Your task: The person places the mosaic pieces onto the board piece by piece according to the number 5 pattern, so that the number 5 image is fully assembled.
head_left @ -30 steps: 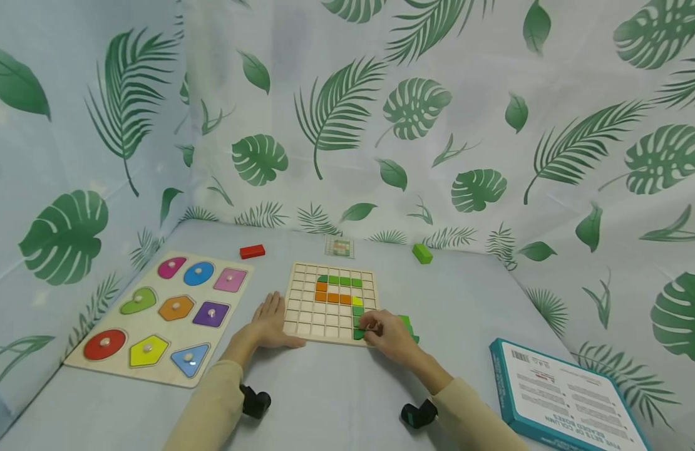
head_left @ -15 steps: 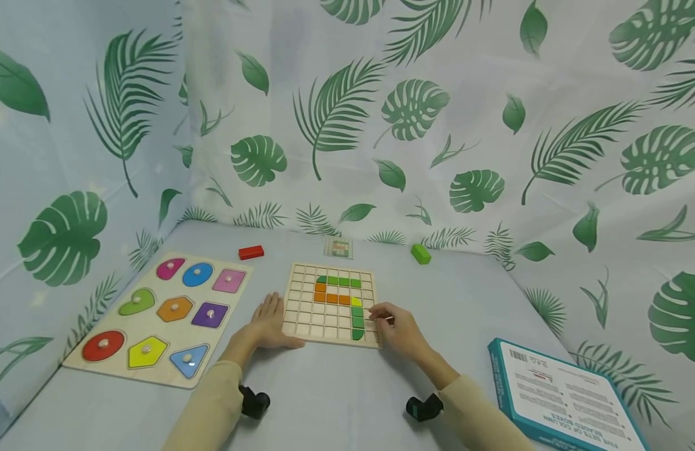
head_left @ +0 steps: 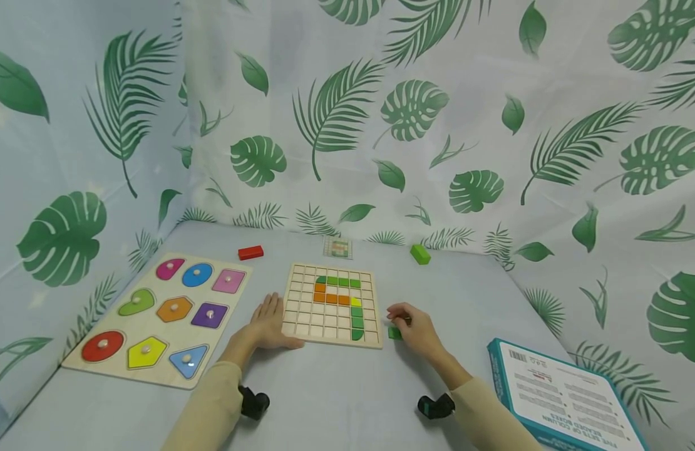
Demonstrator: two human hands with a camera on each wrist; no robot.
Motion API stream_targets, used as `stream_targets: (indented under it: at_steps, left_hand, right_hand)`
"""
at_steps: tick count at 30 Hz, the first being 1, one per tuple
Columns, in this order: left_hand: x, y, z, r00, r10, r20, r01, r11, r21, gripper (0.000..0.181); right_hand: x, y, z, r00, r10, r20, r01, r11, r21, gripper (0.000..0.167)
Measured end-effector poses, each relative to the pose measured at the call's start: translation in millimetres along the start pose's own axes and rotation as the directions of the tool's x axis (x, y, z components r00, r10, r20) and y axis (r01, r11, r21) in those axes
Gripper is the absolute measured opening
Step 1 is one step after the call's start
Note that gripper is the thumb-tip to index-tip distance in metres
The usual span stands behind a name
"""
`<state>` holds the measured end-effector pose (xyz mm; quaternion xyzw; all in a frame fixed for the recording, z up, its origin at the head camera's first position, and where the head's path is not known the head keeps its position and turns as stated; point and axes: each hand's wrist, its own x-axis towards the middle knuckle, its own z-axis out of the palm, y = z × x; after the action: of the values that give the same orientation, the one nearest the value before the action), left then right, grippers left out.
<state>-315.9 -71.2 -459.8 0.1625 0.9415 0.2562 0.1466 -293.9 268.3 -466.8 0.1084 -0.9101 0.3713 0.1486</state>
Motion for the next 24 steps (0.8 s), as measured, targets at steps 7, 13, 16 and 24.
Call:
stream_targets:
  at_steps: [7,13,16,24]
  left_hand:
    - [0.2,-0.1,-0.5,1.000,0.009,-0.026,-0.009,1.000,-0.009,0.115]
    - [0.6,-0.3,-0.2,1.000,0.006,-0.015,-0.006,1.000,-0.008,0.113]
    - [0.6,0.6,-0.9,1.000,0.012,-0.019,-0.012,1.000,-0.010,0.112]
    - [2.7,-2.8,2.6,1.000,0.011,-0.022,-0.012,1.000,-0.023,0.116]
  right_hand:
    - [-4.7,5.4,-3.7,1.000,-0.004,0.010,0.004,0.998,-0.058,0.021]
    - [-6.3,5.3,-7.5,0.995,-0.009,0.098,0.016,0.997,-0.076,0.028]
    - [-5.6,5.3,-10.0,0.988,-0.007,0.155,0.022,0.995,-0.097,0.035]
    - [-5.9,8.7,-10.1,0.976,-0.027,0.214,0.054,0.991,-0.121,0.031]
